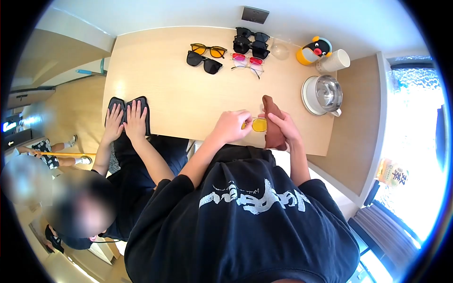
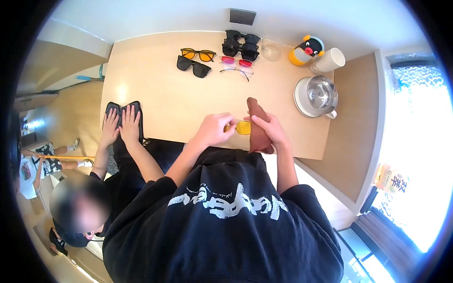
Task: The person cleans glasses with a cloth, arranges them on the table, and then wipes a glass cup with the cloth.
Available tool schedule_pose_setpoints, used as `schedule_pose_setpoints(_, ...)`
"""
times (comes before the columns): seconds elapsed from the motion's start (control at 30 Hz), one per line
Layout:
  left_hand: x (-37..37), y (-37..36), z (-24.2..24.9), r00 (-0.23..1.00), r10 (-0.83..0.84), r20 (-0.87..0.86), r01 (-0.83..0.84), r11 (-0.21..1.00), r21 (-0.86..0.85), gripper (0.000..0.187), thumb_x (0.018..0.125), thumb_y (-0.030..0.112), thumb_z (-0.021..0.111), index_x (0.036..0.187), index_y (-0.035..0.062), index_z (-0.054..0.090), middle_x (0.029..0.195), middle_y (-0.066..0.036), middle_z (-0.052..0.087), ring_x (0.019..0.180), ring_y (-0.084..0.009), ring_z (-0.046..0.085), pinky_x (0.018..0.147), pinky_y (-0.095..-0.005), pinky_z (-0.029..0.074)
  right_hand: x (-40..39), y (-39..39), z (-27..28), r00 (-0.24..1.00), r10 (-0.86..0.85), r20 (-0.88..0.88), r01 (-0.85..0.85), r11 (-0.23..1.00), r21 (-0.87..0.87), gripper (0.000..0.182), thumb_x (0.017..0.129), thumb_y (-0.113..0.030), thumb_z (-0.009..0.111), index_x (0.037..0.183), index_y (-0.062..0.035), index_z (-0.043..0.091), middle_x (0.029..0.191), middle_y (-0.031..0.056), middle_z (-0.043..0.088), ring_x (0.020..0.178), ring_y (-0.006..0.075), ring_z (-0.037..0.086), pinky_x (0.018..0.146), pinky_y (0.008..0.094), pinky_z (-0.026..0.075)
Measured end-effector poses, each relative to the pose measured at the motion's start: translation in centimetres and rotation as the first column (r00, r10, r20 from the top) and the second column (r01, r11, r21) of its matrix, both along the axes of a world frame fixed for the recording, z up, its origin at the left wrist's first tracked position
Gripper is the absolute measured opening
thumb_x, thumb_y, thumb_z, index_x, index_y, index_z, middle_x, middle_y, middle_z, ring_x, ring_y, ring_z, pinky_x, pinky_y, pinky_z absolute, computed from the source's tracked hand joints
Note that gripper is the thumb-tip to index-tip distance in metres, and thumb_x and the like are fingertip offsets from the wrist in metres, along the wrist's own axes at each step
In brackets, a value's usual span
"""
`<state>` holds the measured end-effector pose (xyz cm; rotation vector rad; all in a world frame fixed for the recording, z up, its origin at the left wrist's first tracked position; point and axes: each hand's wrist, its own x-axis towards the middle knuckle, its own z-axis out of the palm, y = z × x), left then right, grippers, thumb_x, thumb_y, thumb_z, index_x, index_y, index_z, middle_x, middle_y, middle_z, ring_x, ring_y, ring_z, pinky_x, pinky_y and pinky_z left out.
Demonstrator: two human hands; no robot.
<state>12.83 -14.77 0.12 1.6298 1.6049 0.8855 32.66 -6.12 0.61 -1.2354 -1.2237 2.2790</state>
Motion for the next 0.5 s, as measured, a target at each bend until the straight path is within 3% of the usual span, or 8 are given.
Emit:
schedule_pose_setpoints(0.1, -0.5, -0.1, -1.1, 0.988, -0.096, -0.123, 0.107, 0.99, 0.087, 0.008, 0.074, 0.014, 0.057, 0.077, 0.0071, 0.057, 0.074, -0.008, 0.061, 0.065, -0.0289, 0.059, 0.057, -0.0382, 0.047, -1.0, -1.9, -1.2, 0.985, -0.155, 0.073, 0.151, 0.987, 0.051, 0.037, 0.085, -0.02, 0.06, 0.11, 0.0067, 0.056, 0.103, 0.0122, 0.063, 0.093, 0.0163, 0.059, 0.084, 0.0271, 0.046)
schedule_pose_setpoints(0.2, -1.0, -0.8, -1.6, 0.981, -0.142, -0.13, 0.156, 0.983, 0.102, 0.007, 0.074, 0.012, 0.059, 0.078, 0.007, 0.057, 0.075, -0.008, 0.06, 0.064, -0.0271, 0.059, 0.055, -0.035, 0.047, -0.3, -2.4, -2.1, 0.996, -0.07, 0.051, 0.069, 0.997, 0.028, 0.037, 0.084, -0.019, 0.061, 0.109, 0.0069, 0.056, 0.102, 0.012, 0.063, 0.091, 0.0163, 0.06, 0.082, 0.0275, 0.047)
schedule_pose_setpoints(0.27, -1.1, -1.0, -1.6, 0.987, -0.122, -0.108, 0.132, 0.987, 0.09, 0.007, 0.073, 0.012, 0.06, 0.077, 0.0068, 0.057, 0.074, -0.008, 0.06, 0.065, -0.0268, 0.059, 0.058, -0.0345, 0.047, -0.8, -2.6, -1.7, 0.994, -0.1, 0.034, 0.099, 0.995, 0.023, 0.035, 0.084, -0.017, 0.061, 0.108, 0.0068, 0.057, 0.1, 0.0111, 0.064, 0.09, 0.0155, 0.06, 0.082, 0.0275, 0.047)
schedule_pose_setpoints(0.4, -1.2, -0.6, -2.3, 0.991, -0.1, -0.089, 0.109, 0.988, 0.109, 0.008, 0.073, 0.01, 0.062, 0.078, 0.0063, 0.058, 0.076, -0.007, 0.06, 0.069, -0.0263, 0.059, 0.063, -0.0339, 0.047, -0.4, -2.0, -1.6, 0.998, -0.04, 0.039, 0.031, 0.978, 0.208, 0.031, 0.081, -0.015, 0.062, 0.105, 0.0059, 0.058, 0.096, 0.0102, 0.065, 0.088, 0.0139, 0.059, 0.081, 0.0269, 0.046)
schedule_pose_setpoints(0.47, -1.7, 0.1, -2.2, 0.987, -0.119, -0.113, 0.156, 0.893, 0.422, 0.008, 0.074, 0.011, 0.061, 0.08, 0.0061, 0.058, 0.076, -0.007, 0.058, 0.069, -0.0282, 0.057, 0.062, -0.0374, 0.047, -0.5, -1.9, -1.0, 0.999, -0.011, 0.034, 0.001, 0.966, 0.257, 0.031, 0.081, -0.015, 0.063, 0.104, 0.0057, 0.058, 0.094, 0.0099, 0.066, 0.087, 0.0133, 0.059, 0.081, 0.0265, 0.046)
schedule_pose_setpoints(0.5, -1.8, 0.1, -2.3, 0.986, -0.122, -0.115, 0.16, 0.891, 0.424, 0.008, 0.074, 0.011, 0.061, 0.08, 0.0061, 0.058, 0.076, -0.007, 0.058, 0.069, -0.0282, 0.057, 0.062, -0.0374, 0.047, -0.8, -1.9, -0.7, 0.999, -0.035, 0.026, 0.026, 0.957, 0.289, 0.031, 0.08, -0.015, 0.064, 0.103, 0.0054, 0.059, 0.093, 0.0095, 0.066, 0.086, 0.0132, 0.059, 0.08, 0.0264, 0.046)
